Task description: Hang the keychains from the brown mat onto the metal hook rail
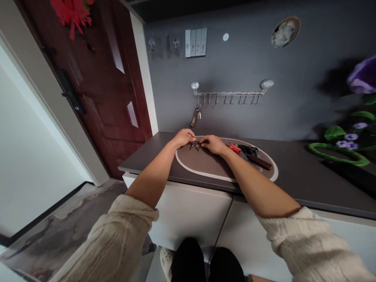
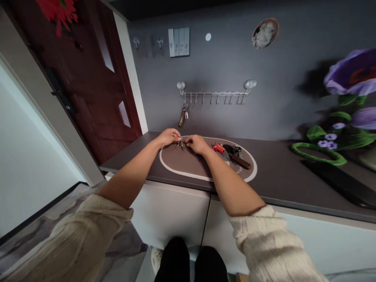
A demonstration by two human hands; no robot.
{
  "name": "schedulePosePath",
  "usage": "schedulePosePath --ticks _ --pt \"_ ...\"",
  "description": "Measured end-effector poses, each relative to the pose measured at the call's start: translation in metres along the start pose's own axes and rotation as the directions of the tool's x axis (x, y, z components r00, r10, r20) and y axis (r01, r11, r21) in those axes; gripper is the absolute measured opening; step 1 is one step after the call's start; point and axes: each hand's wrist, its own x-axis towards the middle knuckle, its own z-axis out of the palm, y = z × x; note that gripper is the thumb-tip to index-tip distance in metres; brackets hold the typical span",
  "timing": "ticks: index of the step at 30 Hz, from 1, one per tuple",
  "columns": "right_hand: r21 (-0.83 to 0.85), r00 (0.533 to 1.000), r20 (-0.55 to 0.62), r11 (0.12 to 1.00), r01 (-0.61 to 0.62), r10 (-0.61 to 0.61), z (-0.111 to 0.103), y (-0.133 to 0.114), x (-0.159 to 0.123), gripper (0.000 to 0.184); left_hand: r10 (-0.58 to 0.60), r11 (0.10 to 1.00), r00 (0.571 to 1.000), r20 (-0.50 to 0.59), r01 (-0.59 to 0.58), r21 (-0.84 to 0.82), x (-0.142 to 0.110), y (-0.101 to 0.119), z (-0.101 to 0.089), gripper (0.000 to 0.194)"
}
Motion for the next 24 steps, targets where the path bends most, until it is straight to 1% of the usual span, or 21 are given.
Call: schedulePosePath --ticks 3,6,10,16,19,24 --pt "-0.025 1.000 -0.030 1.000 0.000 -0.001 -0.003 -0.005 -0.002 0.016 0.021 0.996 1.000 -0.012 -0.022 -0.086 0.001 0.001 0.000 0.014" --pt "0.001 0.997 -0.080 1.000 -0.011 0.011 -0.004 -0.008 -0.003 0.015 0.049 0.988 0.999 -0.024 -0.052 -0.146 0.002 0.003 0.001 0.013" --pt "0.095 0.989 -0.142 0.995 -0.023 0.037 -0.004 -0.010 -0.002 0.017 0.074 0.974 0.996 -0.042 -0.082 -0.213 0.000 0.008 0.002 0.014" --pt "0.216 0.984 -0.175 0.976 -0.003 0.042 -0.004 -0.016 -0.002 0.021 0.045 0.942 0.996 -0.077 -0.068 -0.329 -0.003 0.015 0.002 0.018" --pt "0.297 0.981 -0.189 0.955 0.006 0.052 -0.003 -0.017 -0.002 0.025 0.032 0.922 0.996 -0.088 -0.064 -0.382 -0.002 0.015 0.002 0.021" --pt "0.435 0.972 -0.222 0.900 0.022 0.084 0.002 -0.015 0.000 0.032 0.043 0.889 0.996 -0.073 -0.072 -0.452 0.003 0.009 0.002 0.024"
